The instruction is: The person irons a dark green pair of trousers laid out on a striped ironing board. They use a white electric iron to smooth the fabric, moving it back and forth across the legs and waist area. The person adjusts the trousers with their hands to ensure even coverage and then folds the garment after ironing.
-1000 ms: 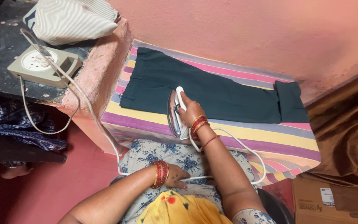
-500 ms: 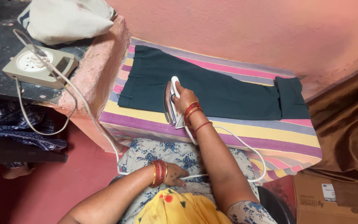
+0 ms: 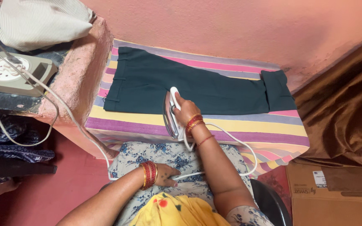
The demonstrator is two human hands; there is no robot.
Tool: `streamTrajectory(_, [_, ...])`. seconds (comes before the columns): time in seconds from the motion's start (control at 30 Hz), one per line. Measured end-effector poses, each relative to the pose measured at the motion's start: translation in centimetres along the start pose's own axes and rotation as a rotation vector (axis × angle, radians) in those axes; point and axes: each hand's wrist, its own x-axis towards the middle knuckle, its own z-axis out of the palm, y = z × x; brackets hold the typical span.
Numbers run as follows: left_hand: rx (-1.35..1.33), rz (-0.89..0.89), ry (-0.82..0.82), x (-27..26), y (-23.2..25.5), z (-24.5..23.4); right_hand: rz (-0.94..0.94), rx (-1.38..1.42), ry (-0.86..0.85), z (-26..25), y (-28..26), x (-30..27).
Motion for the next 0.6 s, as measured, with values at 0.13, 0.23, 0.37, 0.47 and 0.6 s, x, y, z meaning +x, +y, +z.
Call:
streamTrajectory(0.13, [0.016,-0.049,-0.026,0.0,0.9,-0.4,-0.085,0.175,0.096,-1.3,1.9,-1.1])
streamTrajectory(0.23, [0.005,-0.104,-0.074,0.1,1.4,-0.4,-0.037,0.206,0.129,-1.4,2.3,-0.3])
streamTrajectory(0.37, [0.006,-0.082,-0.04,0.0,0.9,-0.4,-0.062,0.214,0.162,-0.9,1.2,2.2])
streamTrajectory(0.47, [-0.003,-0.035,-0.003,0.1,0.1,-0.2,-0.016,0.148,0.098,-0.6,0.6,3.6])
streamTrajectory(0.6, [-0.009,0.0,0.016,0.0,-0.2,0.1,0.039,0.017,0.026,-0.8,0.9,3.6])
